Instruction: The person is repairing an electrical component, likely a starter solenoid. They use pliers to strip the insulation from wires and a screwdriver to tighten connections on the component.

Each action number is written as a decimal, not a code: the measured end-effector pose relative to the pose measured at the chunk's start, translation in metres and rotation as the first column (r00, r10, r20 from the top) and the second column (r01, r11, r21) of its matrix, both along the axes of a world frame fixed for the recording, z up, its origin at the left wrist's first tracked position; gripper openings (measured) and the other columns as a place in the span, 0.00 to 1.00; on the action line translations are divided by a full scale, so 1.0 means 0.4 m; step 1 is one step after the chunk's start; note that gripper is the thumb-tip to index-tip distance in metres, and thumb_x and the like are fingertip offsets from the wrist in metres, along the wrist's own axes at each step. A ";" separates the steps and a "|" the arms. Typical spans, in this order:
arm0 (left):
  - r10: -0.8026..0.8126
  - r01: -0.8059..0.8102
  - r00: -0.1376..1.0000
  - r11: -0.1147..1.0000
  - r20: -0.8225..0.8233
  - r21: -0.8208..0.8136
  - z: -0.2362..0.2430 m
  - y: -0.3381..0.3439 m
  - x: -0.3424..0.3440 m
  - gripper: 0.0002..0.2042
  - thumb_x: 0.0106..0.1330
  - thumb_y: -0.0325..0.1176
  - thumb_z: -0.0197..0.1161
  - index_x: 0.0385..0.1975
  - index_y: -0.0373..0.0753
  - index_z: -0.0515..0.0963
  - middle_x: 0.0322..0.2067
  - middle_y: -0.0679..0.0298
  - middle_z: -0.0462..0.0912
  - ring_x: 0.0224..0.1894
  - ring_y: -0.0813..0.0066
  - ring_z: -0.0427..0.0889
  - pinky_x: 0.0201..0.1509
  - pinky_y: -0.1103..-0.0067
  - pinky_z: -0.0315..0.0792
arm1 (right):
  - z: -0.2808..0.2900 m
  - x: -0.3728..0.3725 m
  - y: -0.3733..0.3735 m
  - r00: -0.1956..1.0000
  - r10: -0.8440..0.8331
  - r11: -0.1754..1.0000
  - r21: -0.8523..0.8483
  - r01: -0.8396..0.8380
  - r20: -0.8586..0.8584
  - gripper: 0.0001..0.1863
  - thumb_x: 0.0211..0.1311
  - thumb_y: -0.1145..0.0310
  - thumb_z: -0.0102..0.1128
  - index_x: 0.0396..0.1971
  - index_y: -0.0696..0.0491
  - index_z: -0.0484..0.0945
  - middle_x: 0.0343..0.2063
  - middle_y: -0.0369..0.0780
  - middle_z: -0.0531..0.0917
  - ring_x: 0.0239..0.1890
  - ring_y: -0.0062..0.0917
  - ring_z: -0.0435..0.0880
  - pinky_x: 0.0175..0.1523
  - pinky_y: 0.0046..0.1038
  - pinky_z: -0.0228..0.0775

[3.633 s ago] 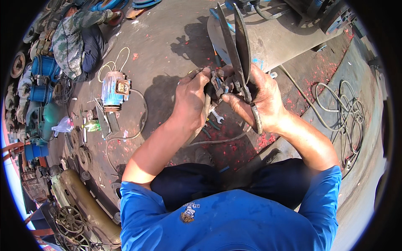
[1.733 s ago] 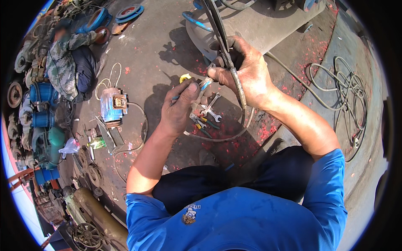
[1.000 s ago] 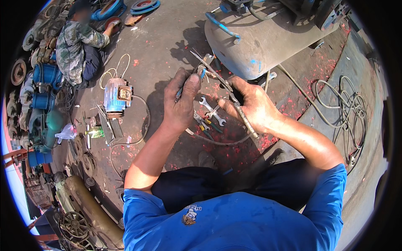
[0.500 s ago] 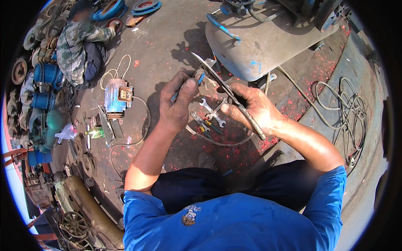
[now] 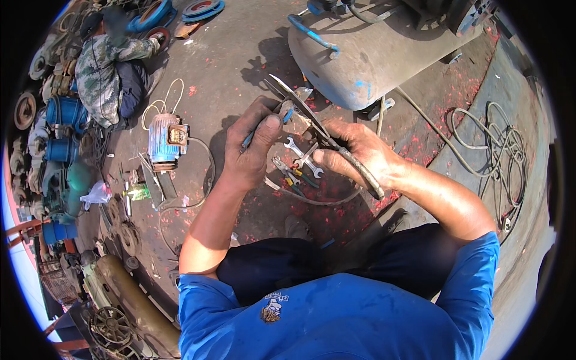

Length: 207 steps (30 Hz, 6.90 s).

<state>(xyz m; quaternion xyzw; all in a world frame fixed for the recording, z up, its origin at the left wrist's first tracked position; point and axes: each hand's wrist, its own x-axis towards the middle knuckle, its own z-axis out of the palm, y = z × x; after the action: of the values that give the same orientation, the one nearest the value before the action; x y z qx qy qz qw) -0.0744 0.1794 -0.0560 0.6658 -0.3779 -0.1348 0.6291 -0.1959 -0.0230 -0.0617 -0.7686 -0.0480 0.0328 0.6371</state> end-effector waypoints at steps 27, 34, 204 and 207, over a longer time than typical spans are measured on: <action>0.055 -0.023 0.923 0.996 -0.380 0.088 -0.007 0.004 -0.009 0.19 0.65 0.31 0.67 0.54 0.32 0.74 0.41 0.60 0.83 0.38 0.78 0.78 0.42 0.80 0.72 | 0.025 0.007 -0.030 0.941 -0.223 0.963 -0.092 0.253 0.253 0.26 0.58 0.75 0.62 0.58 0.56 0.69 0.39 0.38 0.80 0.38 0.21 0.77 0.43 0.26 0.70; 0.065 0.010 0.984 0.909 -0.165 0.418 0.000 -0.097 -0.097 0.15 0.66 0.26 0.63 0.51 0.33 0.73 0.46 0.60 0.82 0.48 0.74 0.80 0.50 0.74 0.74 | 0.037 0.033 -0.023 0.679 -0.082 0.704 -0.440 0.558 0.729 0.27 0.42 0.75 0.70 0.46 0.55 0.72 0.27 0.43 0.79 0.32 0.43 0.79 0.40 0.46 0.66; -0.086 0.062 0.755 0.996 -0.651 -0.059 0.030 -0.334 -0.053 0.12 0.66 0.27 0.66 0.45 0.32 0.73 0.32 0.59 0.82 0.28 0.73 0.84 0.30 0.79 0.80 | 0.074 0.017 -0.190 0.710 -0.654 0.756 0.203 0.622 0.262 0.21 0.56 0.72 0.70 0.46 0.61 0.71 0.22 0.39 0.81 0.22 0.20 0.83 0.26 0.24 0.75; -0.025 0.189 0.759 0.965 -0.651 0.184 0.016 -0.282 -0.085 0.14 0.69 0.31 0.63 0.50 0.32 0.74 0.33 0.61 0.82 0.28 0.74 0.83 0.30 0.81 0.78 | 0.073 0.010 -0.218 0.649 -0.693 0.713 0.163 0.682 0.314 0.20 0.57 0.70 0.69 0.45 0.61 0.73 0.19 0.38 0.81 0.21 0.20 0.82 0.26 0.25 0.74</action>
<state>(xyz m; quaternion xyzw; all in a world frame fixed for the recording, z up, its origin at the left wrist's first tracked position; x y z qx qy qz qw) -0.1083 0.0664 -0.0497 0.6267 -0.1581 -0.4349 0.6270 -0.1919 -0.1103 -0.0325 -0.7122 0.1328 -0.3498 0.5939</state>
